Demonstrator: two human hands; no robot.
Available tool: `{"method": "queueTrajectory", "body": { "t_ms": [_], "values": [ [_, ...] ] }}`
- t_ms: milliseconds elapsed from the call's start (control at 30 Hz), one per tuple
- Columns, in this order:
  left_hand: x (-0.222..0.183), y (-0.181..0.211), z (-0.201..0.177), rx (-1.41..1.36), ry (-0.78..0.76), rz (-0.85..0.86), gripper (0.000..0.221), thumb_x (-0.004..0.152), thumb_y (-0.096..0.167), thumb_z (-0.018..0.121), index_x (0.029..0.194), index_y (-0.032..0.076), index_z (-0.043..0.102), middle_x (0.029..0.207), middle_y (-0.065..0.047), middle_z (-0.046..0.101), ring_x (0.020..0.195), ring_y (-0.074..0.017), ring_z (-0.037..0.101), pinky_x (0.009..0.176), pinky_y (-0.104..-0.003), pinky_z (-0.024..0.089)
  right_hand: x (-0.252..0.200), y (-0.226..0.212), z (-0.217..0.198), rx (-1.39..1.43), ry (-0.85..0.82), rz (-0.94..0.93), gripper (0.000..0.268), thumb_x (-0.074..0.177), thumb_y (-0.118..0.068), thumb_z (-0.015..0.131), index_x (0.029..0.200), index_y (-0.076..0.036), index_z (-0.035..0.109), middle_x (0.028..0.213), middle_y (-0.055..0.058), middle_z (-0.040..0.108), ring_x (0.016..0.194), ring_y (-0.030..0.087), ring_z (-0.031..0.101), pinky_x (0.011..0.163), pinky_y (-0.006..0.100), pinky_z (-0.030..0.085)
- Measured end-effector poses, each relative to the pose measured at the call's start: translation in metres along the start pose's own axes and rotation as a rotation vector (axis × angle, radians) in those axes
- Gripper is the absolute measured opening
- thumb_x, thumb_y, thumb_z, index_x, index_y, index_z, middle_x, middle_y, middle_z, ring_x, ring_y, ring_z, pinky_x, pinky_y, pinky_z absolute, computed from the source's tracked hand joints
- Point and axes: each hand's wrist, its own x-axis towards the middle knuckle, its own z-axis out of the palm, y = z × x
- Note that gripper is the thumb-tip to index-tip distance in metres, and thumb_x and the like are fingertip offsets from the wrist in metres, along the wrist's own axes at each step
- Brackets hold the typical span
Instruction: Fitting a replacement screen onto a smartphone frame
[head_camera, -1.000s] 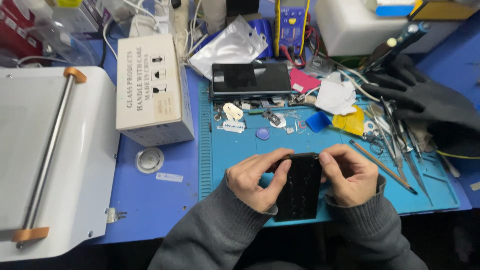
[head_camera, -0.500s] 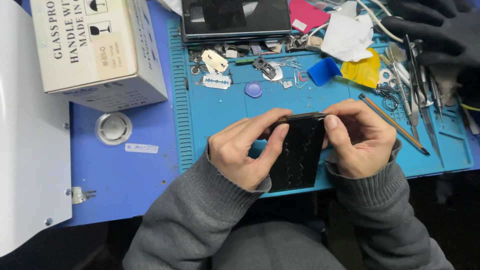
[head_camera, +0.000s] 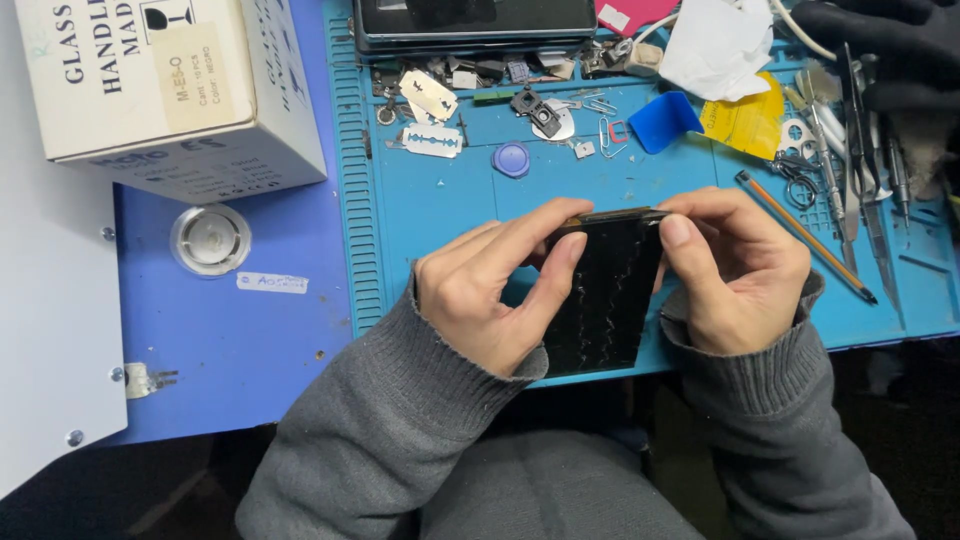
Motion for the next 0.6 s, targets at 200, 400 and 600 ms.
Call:
{"method": "queueTrajectory", "body": {
  "t_ms": [200,400,600],
  "values": [
    [0.000,0.001,0.000,-0.005,0.002,-0.007,0.016,0.105,0.013,0.067,0.120,0.009,0.072,0.097,-0.004,0.079,0.072,-0.0165,0.072,0.076,-0.030,0.059,0.006,-0.002,0.000,0.105,0.035,0.072,0.032,0.105,-0.024,0.054,0.106,0.007,0.063,0.079,0.018,0.061,0.056,0.023,0.059,0.055,0.027,0.051],
    [-0.001,0.001,0.000,0.003,0.006,-0.017,0.017,0.105,0.012,0.068,0.121,0.010,0.072,0.095,-0.004,0.079,0.072,-0.0161,0.072,0.075,-0.029,0.058,0.002,-0.004,0.002,-0.045,0.018,-0.012,0.018,0.112,-0.014,0.060,0.105,0.003,0.059,0.073,0.012,0.060,0.061,0.016,0.061,0.064,0.024,0.048],
    [-0.002,-0.002,0.003,0.005,0.024,-0.021,0.016,0.106,0.015,0.067,0.121,0.011,0.072,0.089,-0.004,0.077,0.070,-0.0161,0.071,0.073,-0.030,0.058,-0.001,0.009,-0.006,-0.026,0.031,0.039,0.015,0.109,-0.012,0.061,0.110,0.003,0.061,0.078,0.012,0.061,0.060,0.018,0.063,0.064,0.024,0.050]
  ]
}}
